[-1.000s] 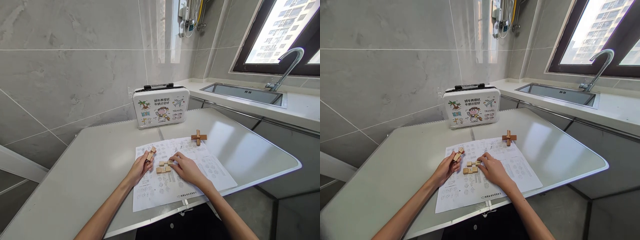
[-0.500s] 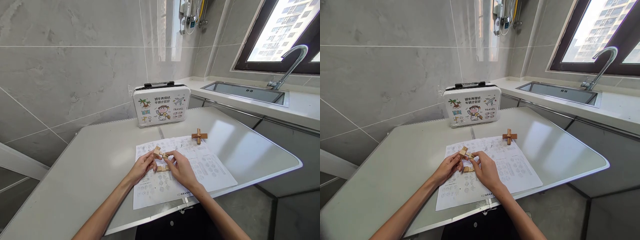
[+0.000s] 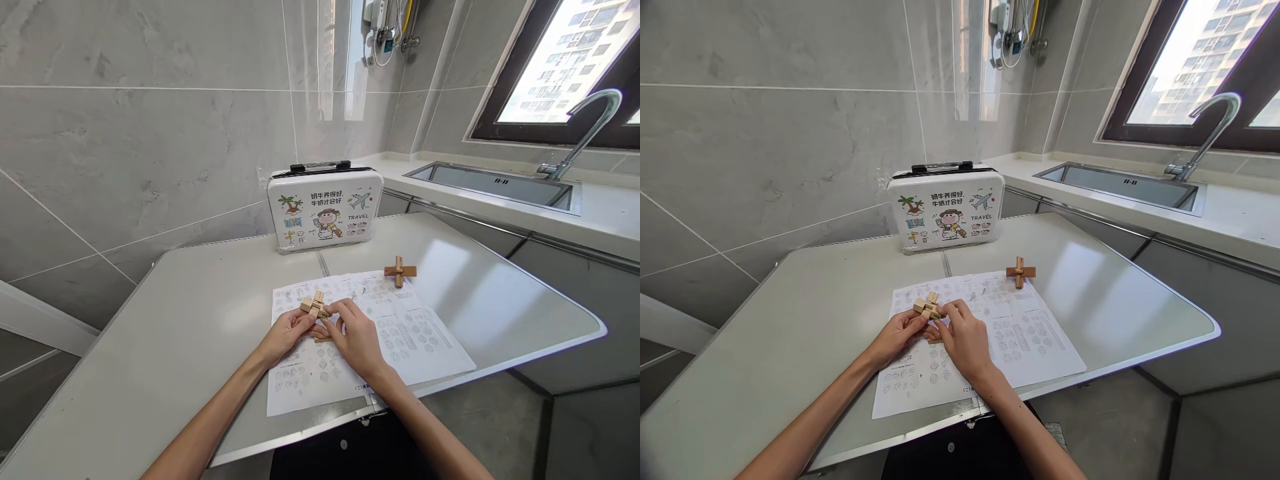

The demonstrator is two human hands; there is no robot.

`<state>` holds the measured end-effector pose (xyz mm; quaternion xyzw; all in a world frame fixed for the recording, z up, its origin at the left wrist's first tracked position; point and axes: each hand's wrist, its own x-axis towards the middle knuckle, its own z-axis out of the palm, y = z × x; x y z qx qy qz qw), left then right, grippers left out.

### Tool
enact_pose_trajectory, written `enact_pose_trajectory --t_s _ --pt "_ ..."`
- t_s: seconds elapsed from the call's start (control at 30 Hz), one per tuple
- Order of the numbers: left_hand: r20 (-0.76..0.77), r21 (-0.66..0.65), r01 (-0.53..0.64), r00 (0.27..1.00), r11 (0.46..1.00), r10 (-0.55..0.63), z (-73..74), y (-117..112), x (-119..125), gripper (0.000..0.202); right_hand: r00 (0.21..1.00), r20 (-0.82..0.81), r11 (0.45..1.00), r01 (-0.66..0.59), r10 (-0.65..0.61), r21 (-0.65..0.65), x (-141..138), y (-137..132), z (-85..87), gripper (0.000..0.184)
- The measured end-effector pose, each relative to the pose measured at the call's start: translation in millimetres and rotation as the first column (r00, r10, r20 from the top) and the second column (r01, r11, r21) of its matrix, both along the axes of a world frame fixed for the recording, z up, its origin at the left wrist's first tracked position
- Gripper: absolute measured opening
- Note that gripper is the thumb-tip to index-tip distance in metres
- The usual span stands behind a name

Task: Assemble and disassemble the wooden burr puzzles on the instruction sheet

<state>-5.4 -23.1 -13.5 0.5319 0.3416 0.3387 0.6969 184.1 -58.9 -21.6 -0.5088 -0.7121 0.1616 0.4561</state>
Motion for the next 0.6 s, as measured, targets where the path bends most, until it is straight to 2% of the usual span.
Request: enact_pose_trajectory --t_s 0.17,0.37,0.6 --pt "0.023 -0.033 -0.055 0.998 0.998 0.056 -3.1 1.7 -0.8 0.046 0.998 0.056 0.995 0.008 -0.013 0.095 -4.4 -3.5 -1.3 0.013" --pt "0.024 -0.04 -0.083 0.996 0.996 0.084 -0.1 1.0 -1.8 0.045 0.999 0.035 0.982 0.014 -0.021 0.188 -12.1 -4.9 -0.9 0.021" --pt "0.038 -0.038 -0.094 0.995 0.995 0.095 6.3 0.5 -1.1 0.047 0.996 -0.068 0.984 -0.051 0.063 0.169 -12.7 -7.6 -4.9 0.023"
